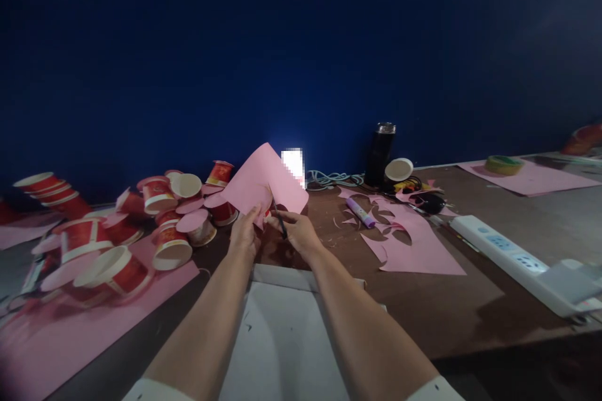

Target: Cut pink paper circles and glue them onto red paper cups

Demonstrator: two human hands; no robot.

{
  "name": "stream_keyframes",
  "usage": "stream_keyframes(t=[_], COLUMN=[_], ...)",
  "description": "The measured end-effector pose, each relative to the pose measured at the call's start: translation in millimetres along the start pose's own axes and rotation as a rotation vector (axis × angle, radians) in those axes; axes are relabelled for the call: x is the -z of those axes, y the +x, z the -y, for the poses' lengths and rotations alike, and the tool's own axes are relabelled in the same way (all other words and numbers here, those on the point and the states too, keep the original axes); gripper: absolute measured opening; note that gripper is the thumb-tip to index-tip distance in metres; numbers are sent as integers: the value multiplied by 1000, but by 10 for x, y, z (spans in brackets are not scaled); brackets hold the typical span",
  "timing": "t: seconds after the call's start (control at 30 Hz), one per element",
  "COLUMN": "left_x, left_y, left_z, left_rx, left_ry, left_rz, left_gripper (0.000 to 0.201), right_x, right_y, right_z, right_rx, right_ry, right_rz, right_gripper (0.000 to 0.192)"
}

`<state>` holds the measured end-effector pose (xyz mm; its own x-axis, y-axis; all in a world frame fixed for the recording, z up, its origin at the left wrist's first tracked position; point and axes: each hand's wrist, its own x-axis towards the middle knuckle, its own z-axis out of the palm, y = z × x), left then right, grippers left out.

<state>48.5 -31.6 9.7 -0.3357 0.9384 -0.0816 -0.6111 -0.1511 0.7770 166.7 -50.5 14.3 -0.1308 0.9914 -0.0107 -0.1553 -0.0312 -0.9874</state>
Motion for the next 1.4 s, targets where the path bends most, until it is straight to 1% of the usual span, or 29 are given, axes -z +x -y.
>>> stream_keyframes(t=[0.1, 0.27, 0.5, 0.73, 0.87, 1.17, 1.4], left_x=[-37, -56, -32, -46, -47, -37, -43], left_y=[-44, -80, -72, -75, -75, -65, -48], left_z=[-6, -34, -75, -100, -107, -117, -121], left_rx=[-26, 16, 45, 51, 56, 62, 63], left_ry=[18, 30, 44, 81, 74, 58, 4], left_rz=[-14, -10, 5, -34, -27, -23, -23], left_gripper=[24, 23, 27, 22, 23, 23, 22], right_x=[17, 28, 3, 4, 10, 38, 62], right_y=[0, 2, -11, -19, -19, 28, 48], right_z=[21, 24, 45, 61, 62, 13, -33], right_rx=[-20, -25, 4, -1, 3, 33, 67], right_ry=[14, 61, 45, 5, -18, -17, -13], right_rz=[-23, -17, -47, -54, -66, -32, -5], right_gripper=[53, 55, 51, 49, 49, 56, 57])
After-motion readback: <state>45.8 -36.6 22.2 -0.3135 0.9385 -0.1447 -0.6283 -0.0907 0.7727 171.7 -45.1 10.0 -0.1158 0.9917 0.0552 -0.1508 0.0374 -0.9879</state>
